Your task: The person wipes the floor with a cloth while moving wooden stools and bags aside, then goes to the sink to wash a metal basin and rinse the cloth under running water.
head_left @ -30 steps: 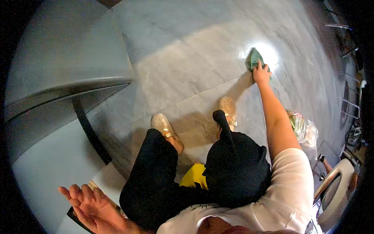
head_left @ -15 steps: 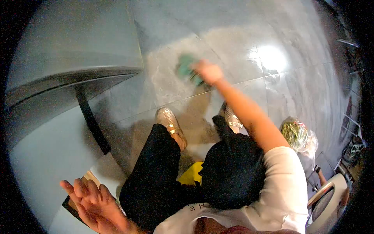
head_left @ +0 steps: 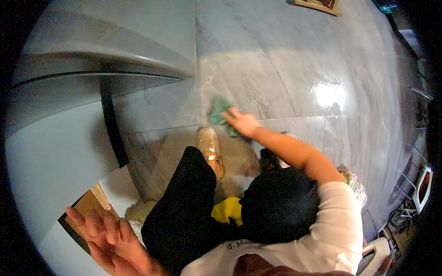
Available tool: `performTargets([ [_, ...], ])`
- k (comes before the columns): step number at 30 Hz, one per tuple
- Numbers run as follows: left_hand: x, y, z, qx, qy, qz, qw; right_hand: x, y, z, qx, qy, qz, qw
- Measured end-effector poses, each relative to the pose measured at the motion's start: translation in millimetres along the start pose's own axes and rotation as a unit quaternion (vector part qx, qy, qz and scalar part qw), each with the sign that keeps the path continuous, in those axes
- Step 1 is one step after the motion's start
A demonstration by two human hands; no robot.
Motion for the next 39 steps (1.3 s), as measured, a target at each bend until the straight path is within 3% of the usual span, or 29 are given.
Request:
performTargets([
  [1, 3.3, -2.3, 0.6, -0.043, 0.013, -0.056, 0.997, -1.3, 32.5, 16.2, 0.031, -0.023, 0.044, 0.998],
  [2, 2.6, -1.0, 2.7, -0.044, 0.013, -0.058, 0.997, -4.3, 60.5, 18.3, 0.112, -0.049, 0.005, 0.993],
  [4, 3.1, 2.3, 3.0, -0.039, 0.054, -0.066, 0.996, 26.9, 88.9, -2.3, 0.059, -0.088, 0.038, 0.994],
  [7, 0.1, 6.1, 5.7, -0.041, 0.077, -0.112, 0.99, 105.0, 55.2, -83.1, -0.237, -0.06, -0.042, 0.969],
  [8, 2.6, 5.7, 4.7, -0.043, 0.078, -0.115, 0.989, 86.9, 24.0, -160.2, -0.292, -0.132, -0.064, 0.945],
  [10, 12.7, 5.6, -0.7, -0.03, 0.08, -0.084, 0.993, 153.6, -70.9, -197.8, -0.431, -0.128, -0.184, 0.874],
  [12, 33.6, -1.7, -14.9, -0.034, 0.079, -0.085, 0.993, 150.9, -191.5, -298.6, -0.438, -0.226, -0.295, 0.819],
  [13, 40.2, -4.4, -16.7, -0.036, 0.078, -0.087, 0.992, 175.7, -221.3, -279.8, -0.563, -0.193, -0.247, 0.765],
  [15, 18.6, 4.9, -10.7, -0.025, 0.055, -0.058, 0.997, 175.5, -257.3, -272.4, -0.669, -0.206, -0.231, 0.675],
  [17, 10.0, 5.5, -7.5, -0.019, 0.037, -0.026, 0.999, 141.8, -238.2, -261.1, -0.574, -0.303, -0.268, 0.712],
  [19, 19.2, 0.0, -9.5, -0.073, 0.08, -0.128, 0.986, 124.4, -161.1, -192.7, -0.561, -0.127, -0.139, 0.806],
  [20, 18.6, 0.9, -10.1, -0.077, 0.081, -0.129, 0.985, 73.8, -129.4, -179.7, -0.35, -0.304, -0.159, 0.872],
  [21, 16.4, 2.8, -9.3, -0.067, 0.091, -0.113, 0.987, 75.2, -75.9, -112.2, -0.299, -0.244, -0.101, 0.917],
  [22, 14.6, 4.8, -9.0, -0.055, 0.102, -0.096, 0.989, 64.3, -36.7, -69.0, -0.119, -0.163, -0.16, 0.966],
  [24, 15.6, 7.6, -8.9, -0.048, 0.11, -0.084, 0.989, 42.8, 22.5, -7.3, -0.013, -0.07, 0.002, 0.997],
  [25, 14.7, 9.1, -6.8, -0.039, 0.115, -0.074, 0.99, 16.5, 46.3, -1.3, 0.108, -0.086, -0.043, 0.989],
  [26, 11.7, 10.8, -4.4, -0.041, 0.117, -0.073, 0.99, 6.1, 73.0, -2.1, 0.173, -0.114, 0.028, 0.978],
  [28, 7.7, 11.3, -1.0, -0.049, 0.149, -0.135, 0.978, 33.4, 118.0, -23.4, 0.157, -0.187, 0.056, 0.968],
  [31, 5.5, 12.6, 3.0, -0.06, 0.166, -0.206, 0.962, 97.0, 145.2, -113.4, -0.025, -0.146, -0.111, 0.983],
  [32, 8.7, 12.9, 2.8, -0.062, 0.167, -0.206, 0.962, 123.7, 133.6, -146.2, -0.123, -0.169, -0.121, 0.97],
  [33, 14.8, 12.1, 0.8, -0.055, 0.168, -0.196, 0.964, 154.2, 114.1, -176.2, -0.261, -0.213, -0.04, 0.941],
  [34, 20.3, 10.2, -3.3, -0.05, 0.168, -0.188, 0.966, 171.7, 86.6, -217.6, -0.354, -0.168, -0.064, 0.918],
  [36, 31.1, 6.8, -11.4, -0.047, 0.172, -0.181, 0.967, 217.1, -2.3, -242.5, -0.413, -0.217, -0.168, 0.868],
  [37, 34.9, 7.4, -12.1, -0.038, 0.175, -0.173, 0.968, 203.9, -59.2, -301.5, -0.396, -0.242, -0.293, 0.836],
  [38, 31.8, 9.9, -11.9, -0.039, 0.17, -0.173, 0.969, 203.6, -69.5, -324.3, -0.408, -0.291, -0.231, 0.834],
  [39, 21.3, 13.3, -10.7, -0.05, 0.117, -0.139, 0.982, 194.5, -133.7, -332.5, -0.481, -0.273, -0.269, 0.789],
])
Point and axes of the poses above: each hand's wrist, its own y-axis towards the middle knuckle, its own x-axis out of the back of the hand, z = x × y, the point moved 4 cm from there along y, towards the middle knuckle, and after that the axes turned 7 degrees about x, right-handed, at the moved point
